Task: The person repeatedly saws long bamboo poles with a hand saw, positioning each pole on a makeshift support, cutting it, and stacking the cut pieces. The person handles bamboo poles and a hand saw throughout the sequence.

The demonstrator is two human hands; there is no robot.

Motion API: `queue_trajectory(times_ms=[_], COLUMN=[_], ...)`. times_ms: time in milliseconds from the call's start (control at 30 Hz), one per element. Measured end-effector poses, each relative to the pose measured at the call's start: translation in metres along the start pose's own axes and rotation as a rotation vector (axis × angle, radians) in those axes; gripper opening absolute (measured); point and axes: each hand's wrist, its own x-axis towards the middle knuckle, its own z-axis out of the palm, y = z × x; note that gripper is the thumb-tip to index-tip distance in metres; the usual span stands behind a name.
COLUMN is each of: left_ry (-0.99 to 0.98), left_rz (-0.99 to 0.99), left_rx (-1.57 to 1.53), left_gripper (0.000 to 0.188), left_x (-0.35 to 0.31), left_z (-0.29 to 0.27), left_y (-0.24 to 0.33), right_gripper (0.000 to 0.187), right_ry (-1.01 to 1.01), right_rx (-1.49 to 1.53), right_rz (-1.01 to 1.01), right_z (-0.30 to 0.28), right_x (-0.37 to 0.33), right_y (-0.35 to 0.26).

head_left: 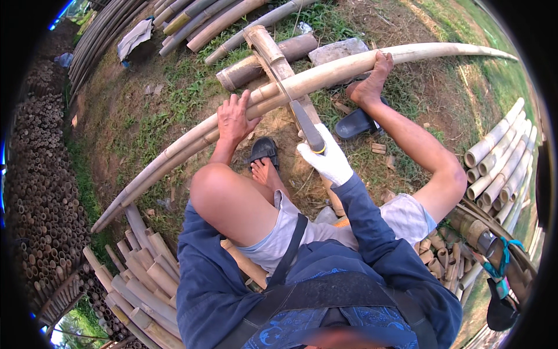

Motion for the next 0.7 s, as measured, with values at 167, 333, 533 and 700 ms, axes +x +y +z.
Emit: queue_trajectory(times_ms=[167,333,533,700], left_ry=[0.049,0.076,0.044,0.044], left_rz=[0.008,-0.004,-0.018,-0.027], left_rx=[-0.01,0.004,0.0,-0.02], left_gripper=[0.096,0.091,0.091,0.093], left_x=[-0.003,-0.001,-0.008,-0.004], left_z=[0.004,0.007,0.005,0.005], left_y=[-0.001,0.005,0.0,0.008], right_gripper=[0.052,0.066,0.069,0.068], right_ry=[0.098,0.163,0.024,0.097], right_rx=[0.134,-0.16,-0.339,-0.437], right_rz=[0.214,0.007,0.031,-0.044], right_z=[0.003,0.007,-0.017,0.006], right_x=[-0.014,-0.016,-0.113,-0.074], right_y=[0.011,0.002,-0.026,-0.003])
